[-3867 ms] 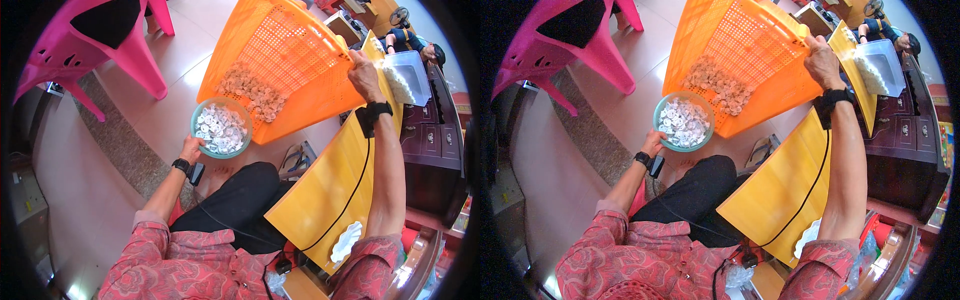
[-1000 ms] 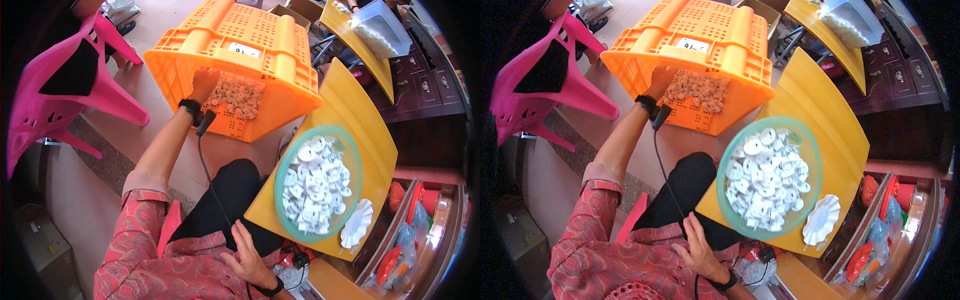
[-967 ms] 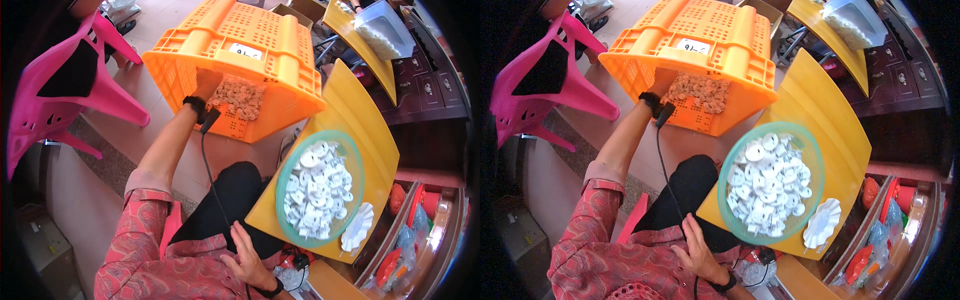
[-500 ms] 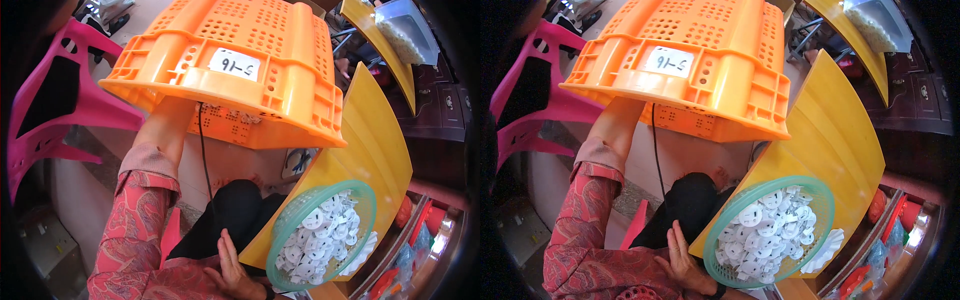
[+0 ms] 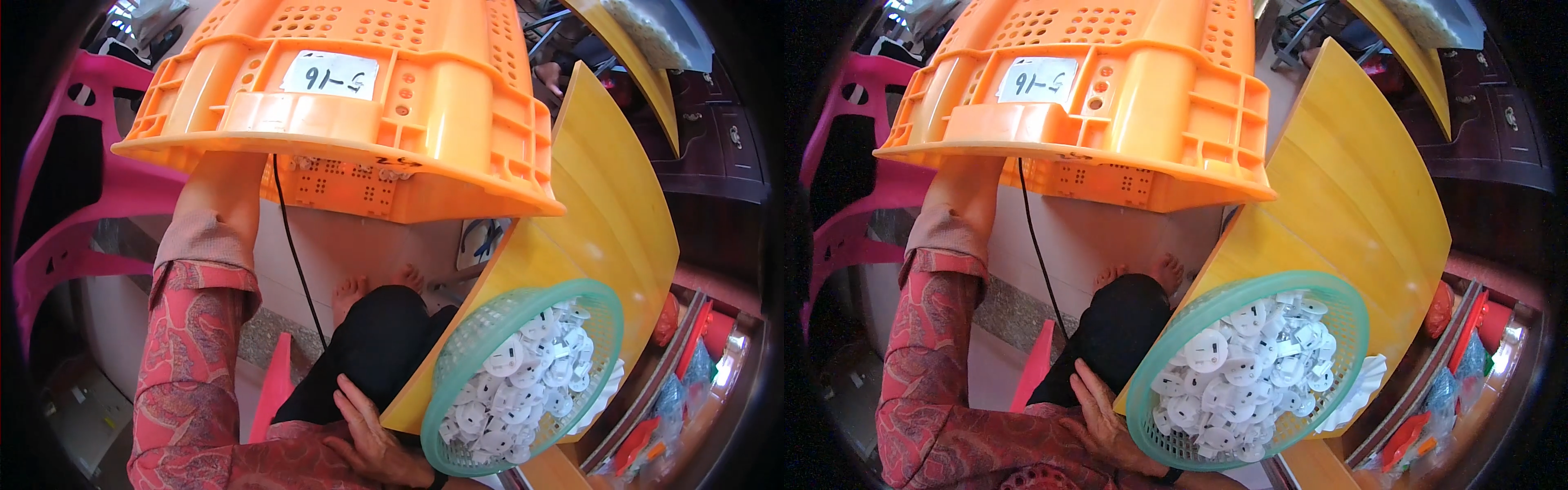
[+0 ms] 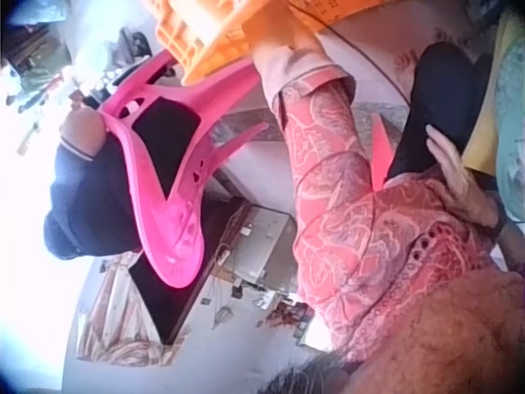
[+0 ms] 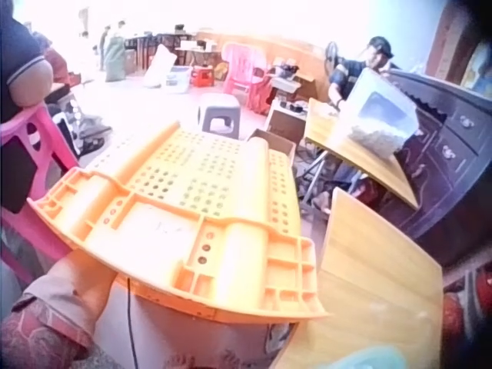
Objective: Sorting small white plastic shoe components from a large orange crate into bowls.
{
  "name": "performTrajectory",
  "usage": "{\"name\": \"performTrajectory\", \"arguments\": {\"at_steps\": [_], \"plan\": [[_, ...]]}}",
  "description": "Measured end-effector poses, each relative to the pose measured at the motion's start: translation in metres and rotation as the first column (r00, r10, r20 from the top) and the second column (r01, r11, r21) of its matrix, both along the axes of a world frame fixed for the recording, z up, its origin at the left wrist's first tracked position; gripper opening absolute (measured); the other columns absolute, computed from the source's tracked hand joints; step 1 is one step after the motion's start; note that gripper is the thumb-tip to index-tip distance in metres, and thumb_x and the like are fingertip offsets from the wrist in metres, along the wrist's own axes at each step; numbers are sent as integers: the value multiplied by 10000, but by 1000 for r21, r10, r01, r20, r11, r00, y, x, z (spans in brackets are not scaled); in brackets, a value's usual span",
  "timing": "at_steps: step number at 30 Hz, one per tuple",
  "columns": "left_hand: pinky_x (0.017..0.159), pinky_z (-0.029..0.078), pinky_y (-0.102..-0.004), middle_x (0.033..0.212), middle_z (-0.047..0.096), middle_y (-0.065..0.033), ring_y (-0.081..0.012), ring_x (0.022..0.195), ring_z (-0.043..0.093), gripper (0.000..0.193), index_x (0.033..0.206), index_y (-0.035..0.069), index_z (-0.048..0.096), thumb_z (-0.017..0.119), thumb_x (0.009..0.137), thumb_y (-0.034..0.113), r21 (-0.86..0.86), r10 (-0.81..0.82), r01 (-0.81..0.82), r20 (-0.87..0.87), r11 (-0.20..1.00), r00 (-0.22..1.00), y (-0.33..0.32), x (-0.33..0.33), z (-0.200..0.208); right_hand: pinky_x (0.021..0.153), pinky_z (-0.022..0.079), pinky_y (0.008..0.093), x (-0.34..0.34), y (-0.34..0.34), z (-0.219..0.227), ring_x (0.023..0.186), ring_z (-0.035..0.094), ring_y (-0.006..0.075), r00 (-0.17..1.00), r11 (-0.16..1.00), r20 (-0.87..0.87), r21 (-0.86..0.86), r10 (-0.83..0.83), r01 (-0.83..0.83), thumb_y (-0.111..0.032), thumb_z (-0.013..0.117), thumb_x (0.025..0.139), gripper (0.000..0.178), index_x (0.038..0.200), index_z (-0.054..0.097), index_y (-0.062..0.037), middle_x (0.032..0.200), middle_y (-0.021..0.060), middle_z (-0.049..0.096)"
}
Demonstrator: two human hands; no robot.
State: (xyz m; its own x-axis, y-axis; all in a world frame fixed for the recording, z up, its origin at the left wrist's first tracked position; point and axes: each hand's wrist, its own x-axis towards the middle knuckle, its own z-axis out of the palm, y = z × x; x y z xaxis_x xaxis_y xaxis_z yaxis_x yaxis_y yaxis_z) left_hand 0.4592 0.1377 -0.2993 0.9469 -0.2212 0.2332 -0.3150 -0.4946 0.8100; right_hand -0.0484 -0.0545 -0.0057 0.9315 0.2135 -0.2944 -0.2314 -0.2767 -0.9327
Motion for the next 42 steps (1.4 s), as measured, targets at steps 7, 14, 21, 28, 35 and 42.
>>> {"name": "performTrajectory", "arguments": {"at_steps": [7,14,21,28,35,42], "plan": [[963,471,-459,1155,653,-212,-437,1092,595,549,1257,42,606,752,779,269,122,-20,19,1,992,1000,43,30,7,1120,365,453,-11,5,-2,1380,368,441,999,998,8,43,36,-36,-121,740,858,760,1446,301,74,1518,295,284],[972,467,-457,1169,648,-216,-444,1103,588,566,1272,45,598,753,779,276,149,-85,86,-13,985,996,-66,-55,9,1113,373,438,-33,2,9,1364,394,427,999,999,-33,19,29,-28,-127,710,886,716,1448,314,71,1500,285,317],[1003,454,-453,1183,638,-237,-441,1124,584,612,1311,39,578,755,787,301,230,-76,22,228,973,971,-64,-100,0,1107,372,413,-74,5,17,1333,434,390,978,977,-64,103,196,-189,-180,650,933,642,1450,346,49,1455,243,400],[530,487,-296,753,545,-23,-129,631,563,274,854,50,615,707,867,308,-214,-250,139,-690,967,679,-39,-214,25,1011,431,426,-137,-16,26,1178,538,383,975,978,-161,-117,153,-173,-278,569,982,491,1337,478,48,1266,223,544],[651,564,-287,974,635,-65,-188,747,683,410,1193,13,602,678,933,321,-404,-323,-37,-781,914,535,29,-291,34,955,450,439,-184,-5,38,1084,566,387,988,985,30,-95,150,-146,-227,546,986,367,1254,526,22,1163,225,578],[638,576,-299,901,618,-44,-189,708,681,371,1086,29,619,696,916,349,-261,-245,38,-835,965,493,26,-338,54,895,459,434,-220,7,38,1016,571,354,982,991,138,5,132,-134,-228,575,965,307,1154,596,13,1046,174,600]]}}
